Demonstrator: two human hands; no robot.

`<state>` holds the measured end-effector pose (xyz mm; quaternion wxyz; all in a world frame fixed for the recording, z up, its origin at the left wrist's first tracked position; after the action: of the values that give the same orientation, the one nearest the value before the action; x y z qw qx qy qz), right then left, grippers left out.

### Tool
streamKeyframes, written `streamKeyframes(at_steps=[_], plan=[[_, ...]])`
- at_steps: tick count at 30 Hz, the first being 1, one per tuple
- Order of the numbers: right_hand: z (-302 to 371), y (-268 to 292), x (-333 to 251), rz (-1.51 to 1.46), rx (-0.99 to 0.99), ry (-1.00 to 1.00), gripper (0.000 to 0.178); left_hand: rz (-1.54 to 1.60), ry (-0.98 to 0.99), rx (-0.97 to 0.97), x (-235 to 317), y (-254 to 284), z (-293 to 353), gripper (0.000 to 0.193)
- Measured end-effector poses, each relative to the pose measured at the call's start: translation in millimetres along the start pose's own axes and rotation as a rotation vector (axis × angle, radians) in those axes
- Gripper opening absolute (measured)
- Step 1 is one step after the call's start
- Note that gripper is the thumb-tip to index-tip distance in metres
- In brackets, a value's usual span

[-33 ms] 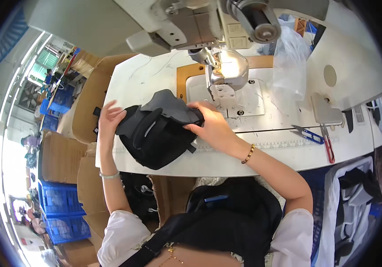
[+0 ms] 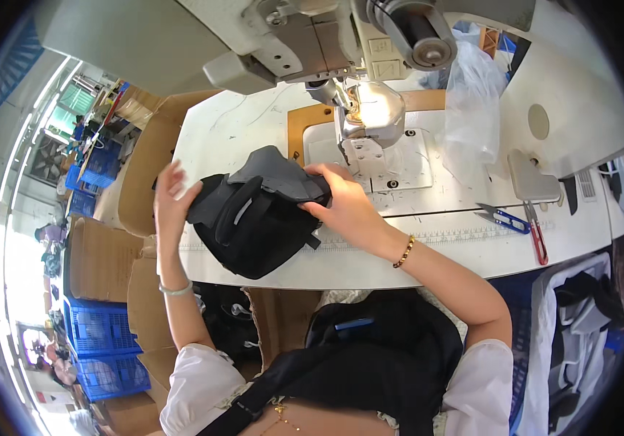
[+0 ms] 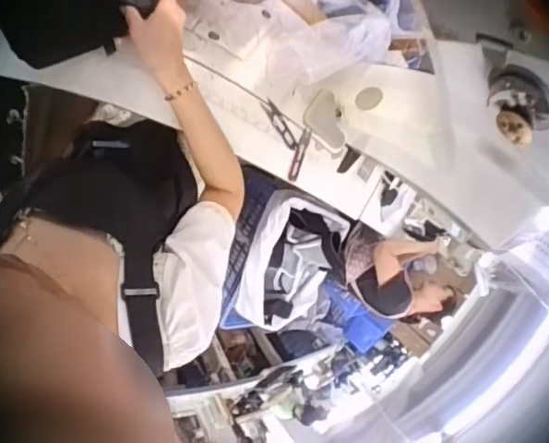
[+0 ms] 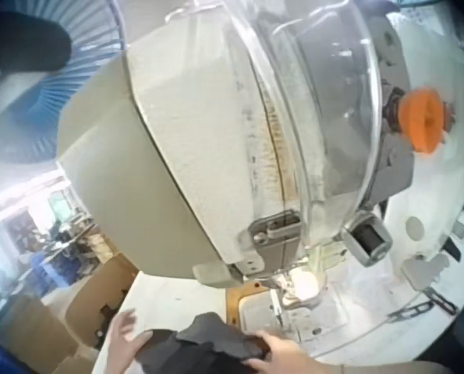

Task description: Sewing fabric components of a shoe upper using an industrial sewing machine.

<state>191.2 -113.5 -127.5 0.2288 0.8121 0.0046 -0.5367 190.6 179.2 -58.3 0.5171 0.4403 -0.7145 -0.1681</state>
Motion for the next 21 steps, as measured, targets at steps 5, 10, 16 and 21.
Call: streamKeyframes(at_steps=[5,10,16,21], plan=[[0.1,0.5,-27.4,0.020,0.156,0.230,0.053,0.024,-0.502,-0.632,125.8,-6.1,24.6,0.068],[21.3,-7.2,-51.4,-0.112,0.217,0.288,0.063,-0.374,-0.680,-0.716,165.3,-38.3,61.4,0.080],[29.6,11.9,-57.3,-0.185,0.328,0.113,0.068,-0.308,-0.364,-0.672,177.0,-34.1,56.1,0.039],[44.2,23.8,-53.6,-0.178,-0.186,-0.227,0.054,-0.017,-0.158,-0.780,168.1,-39.3,40.2,0.028]])
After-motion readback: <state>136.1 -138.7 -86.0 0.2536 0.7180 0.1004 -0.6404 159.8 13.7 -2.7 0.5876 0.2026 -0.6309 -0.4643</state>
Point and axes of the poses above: each hand's wrist, its own z-axis away from the middle knuckle, its own y-axis out of the back of the hand, x = y × z, the point moved 6 cm from there along -z, towards the middle knuckle, and after that the axes turned 1 degree about -y, right-handed, at the moved point
